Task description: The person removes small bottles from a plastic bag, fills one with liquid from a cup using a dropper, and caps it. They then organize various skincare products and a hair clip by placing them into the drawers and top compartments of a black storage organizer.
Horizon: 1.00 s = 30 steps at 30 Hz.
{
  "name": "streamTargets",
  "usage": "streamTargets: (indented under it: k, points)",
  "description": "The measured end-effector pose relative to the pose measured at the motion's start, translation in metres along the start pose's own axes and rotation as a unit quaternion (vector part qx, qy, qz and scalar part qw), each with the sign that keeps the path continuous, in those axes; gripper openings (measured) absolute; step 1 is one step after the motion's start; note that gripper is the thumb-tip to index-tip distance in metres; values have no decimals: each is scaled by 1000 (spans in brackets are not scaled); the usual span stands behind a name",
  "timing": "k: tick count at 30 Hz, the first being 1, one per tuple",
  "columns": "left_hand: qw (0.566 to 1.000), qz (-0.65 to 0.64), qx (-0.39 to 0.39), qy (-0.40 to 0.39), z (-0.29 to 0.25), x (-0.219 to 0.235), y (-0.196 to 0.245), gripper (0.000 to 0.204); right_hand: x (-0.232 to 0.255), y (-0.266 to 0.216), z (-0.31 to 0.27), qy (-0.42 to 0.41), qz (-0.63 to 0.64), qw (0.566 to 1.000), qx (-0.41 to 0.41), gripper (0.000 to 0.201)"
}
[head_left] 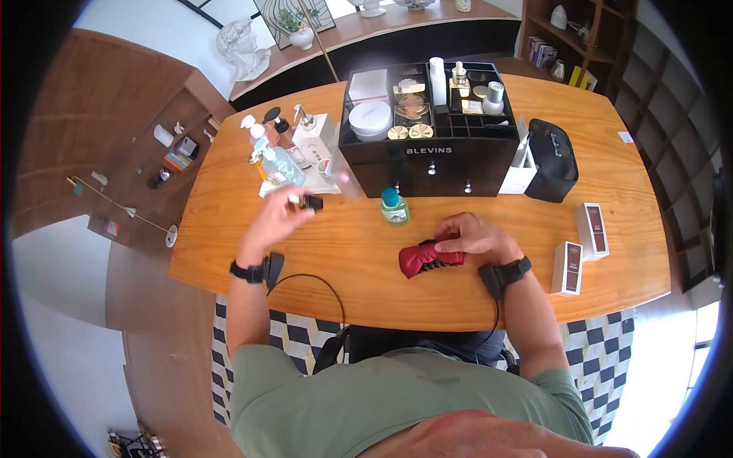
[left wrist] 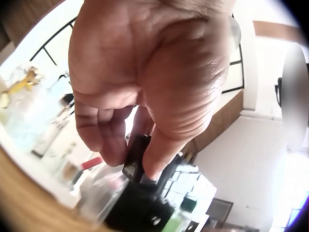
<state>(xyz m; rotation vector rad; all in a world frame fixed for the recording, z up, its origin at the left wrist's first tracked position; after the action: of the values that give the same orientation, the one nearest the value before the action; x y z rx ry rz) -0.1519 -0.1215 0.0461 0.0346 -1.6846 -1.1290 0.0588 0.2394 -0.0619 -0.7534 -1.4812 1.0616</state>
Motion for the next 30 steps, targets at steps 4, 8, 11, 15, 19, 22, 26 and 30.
streamTargets:
  k: [4,8,11,15,19,22,26,30]
  points:
    - [990,27,-129,42,53,32,81,34,-1,-1,0,-1,11,1000,-1,41]
    - [984,128,-119,23,100,34,133,35,0,0,-1,0,3,1000,-9,38]
    - [978,170,-124,-19,123,20,133,38,1,-1,-2,-1,-5,1000,-19,38]
    - [971,178,-152,-41,130,10,139,36,1,-2,-4,7,-10,1000,-14,42]
    - [968,181,-165,-51,141,7,126,32,-1,7,-1,13,-1,1000,4,40]
    - [961,197,-183,-72,143,7,128,31,-1,5,-2,18,5,1000,7,39]
    - [965,193,-142,-107,145,10,131,31,-1,0,-4,22,7,1000,3,40]
    - [969,136,-160,-126,148,7,128,33,-1,4,-2,22,24,999,-3,39]
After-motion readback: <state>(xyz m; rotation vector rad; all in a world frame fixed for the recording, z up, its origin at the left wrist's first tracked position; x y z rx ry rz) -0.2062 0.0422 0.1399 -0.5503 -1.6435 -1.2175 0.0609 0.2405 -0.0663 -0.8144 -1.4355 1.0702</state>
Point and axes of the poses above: each hand's wrist, its own z-axis towards the middle knuckle, its own x-axis out of the back of the hand, y = z × x, the point moved 2 cm from there along z, towards the middle knuckle, and after that the axes turned 13 degrees about x, right-handed, at the moved point
